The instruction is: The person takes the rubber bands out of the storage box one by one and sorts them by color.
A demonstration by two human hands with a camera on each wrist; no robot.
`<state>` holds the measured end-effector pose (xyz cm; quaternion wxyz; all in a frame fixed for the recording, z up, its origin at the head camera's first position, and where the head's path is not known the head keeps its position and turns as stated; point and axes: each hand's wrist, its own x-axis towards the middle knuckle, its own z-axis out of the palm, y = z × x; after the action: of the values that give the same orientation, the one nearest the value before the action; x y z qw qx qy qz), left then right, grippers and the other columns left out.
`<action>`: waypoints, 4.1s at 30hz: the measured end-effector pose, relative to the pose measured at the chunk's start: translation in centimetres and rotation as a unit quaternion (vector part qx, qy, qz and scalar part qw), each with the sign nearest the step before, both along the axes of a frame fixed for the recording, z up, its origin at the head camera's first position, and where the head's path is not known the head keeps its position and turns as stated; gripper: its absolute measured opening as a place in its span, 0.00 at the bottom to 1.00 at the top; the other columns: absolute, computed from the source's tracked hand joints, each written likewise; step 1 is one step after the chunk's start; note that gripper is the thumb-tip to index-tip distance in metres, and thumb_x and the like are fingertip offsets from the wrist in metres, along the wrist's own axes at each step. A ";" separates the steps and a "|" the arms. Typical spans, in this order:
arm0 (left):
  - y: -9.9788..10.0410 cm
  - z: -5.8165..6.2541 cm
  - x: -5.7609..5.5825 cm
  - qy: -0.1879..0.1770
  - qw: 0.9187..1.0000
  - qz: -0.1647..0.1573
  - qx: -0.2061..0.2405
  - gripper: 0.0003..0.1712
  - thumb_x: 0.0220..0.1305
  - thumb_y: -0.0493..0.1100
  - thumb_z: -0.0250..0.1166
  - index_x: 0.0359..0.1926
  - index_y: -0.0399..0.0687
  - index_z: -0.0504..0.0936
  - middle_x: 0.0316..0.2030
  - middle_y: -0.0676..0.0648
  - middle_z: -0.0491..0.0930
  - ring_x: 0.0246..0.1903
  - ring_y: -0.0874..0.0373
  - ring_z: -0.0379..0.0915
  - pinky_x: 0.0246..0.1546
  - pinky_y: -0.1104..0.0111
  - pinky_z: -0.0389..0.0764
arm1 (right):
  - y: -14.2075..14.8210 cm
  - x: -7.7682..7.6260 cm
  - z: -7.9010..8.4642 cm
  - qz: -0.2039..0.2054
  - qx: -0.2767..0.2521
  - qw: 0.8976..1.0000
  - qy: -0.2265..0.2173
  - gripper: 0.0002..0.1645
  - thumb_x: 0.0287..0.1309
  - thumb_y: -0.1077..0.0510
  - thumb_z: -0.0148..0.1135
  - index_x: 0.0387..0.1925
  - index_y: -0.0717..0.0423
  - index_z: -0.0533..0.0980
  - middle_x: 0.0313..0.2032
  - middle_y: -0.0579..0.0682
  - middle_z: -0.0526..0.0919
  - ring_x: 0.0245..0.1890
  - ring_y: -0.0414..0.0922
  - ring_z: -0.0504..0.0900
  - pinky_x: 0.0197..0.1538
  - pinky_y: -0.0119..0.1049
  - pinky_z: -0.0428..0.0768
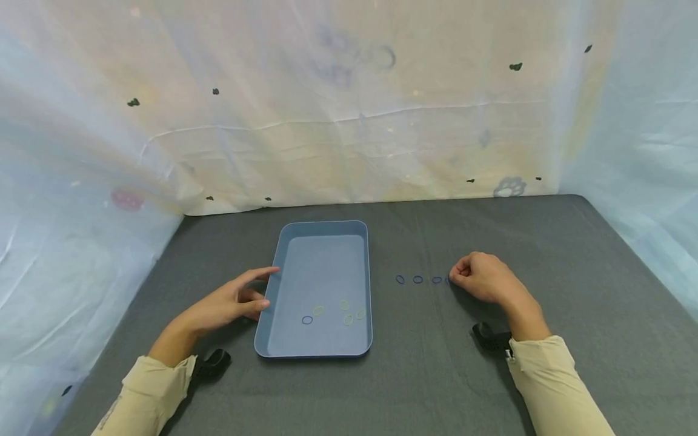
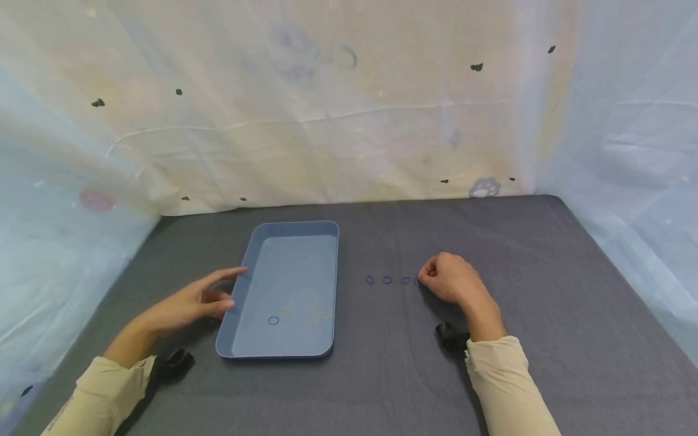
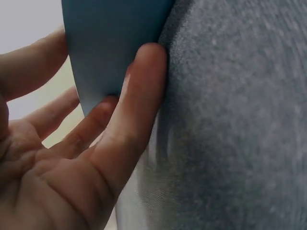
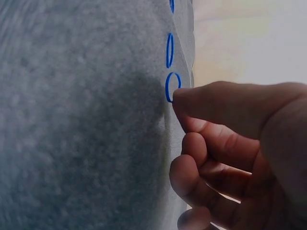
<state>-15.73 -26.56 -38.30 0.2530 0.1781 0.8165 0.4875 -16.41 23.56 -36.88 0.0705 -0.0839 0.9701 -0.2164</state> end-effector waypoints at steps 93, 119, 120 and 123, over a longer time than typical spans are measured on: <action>0.1 0.3 0.1 0.007 0.999 0.024 -0.025 0.43 0.68 0.45 0.66 0.78 0.55 0.55 0.72 0.29 0.55 0.52 0.45 0.79 0.45 0.60 0.86 | -10.9 2.0 4.4 0.141 -0.131 0.977 0.088 0.07 0.59 0.54 0.71 0.41 0.44 0.87 0.34 0.42 0.79 0.33 0.40 0.74 0.35 0.31 0.72; 0.4 0.2 0.1 -0.017 0.999 0.045 -0.009 0.42 0.67 0.43 0.66 0.77 0.55 0.56 0.72 0.29 0.53 0.50 0.46 0.79 0.40 0.57 0.87 | -19.4 2.6 0.7 0.289 -0.082 0.952 0.052 0.06 0.57 0.54 0.73 0.38 0.48 0.88 0.35 0.43 0.81 0.34 0.37 0.78 0.39 0.25 0.76; 0.4 0.2 0.0 -0.017 0.999 0.047 -0.009 0.42 0.67 0.43 0.67 0.77 0.55 0.56 0.72 0.29 0.53 0.51 0.46 0.79 0.40 0.57 0.87 | -19.6 2.6 0.6 0.287 -0.078 0.953 0.053 0.07 0.56 0.54 0.73 0.37 0.47 0.88 0.35 0.42 0.81 0.34 0.36 0.77 0.39 0.25 0.76; 0.4 0.3 0.0 -0.018 0.999 0.049 -0.009 0.42 0.67 0.43 0.66 0.77 0.55 0.56 0.72 0.29 0.52 0.51 0.45 0.79 0.40 0.56 0.87 | -20.2 2.7 0.5 0.273 -0.065 0.959 0.049 0.06 0.57 0.53 0.73 0.37 0.46 0.88 0.35 0.42 0.81 0.33 0.35 0.76 0.39 0.26 0.76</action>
<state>-15.73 -26.20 -37.98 0.2453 0.1270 0.8238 0.4950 -13.72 3.36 -36.39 0.0737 -0.3606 0.8964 -0.2468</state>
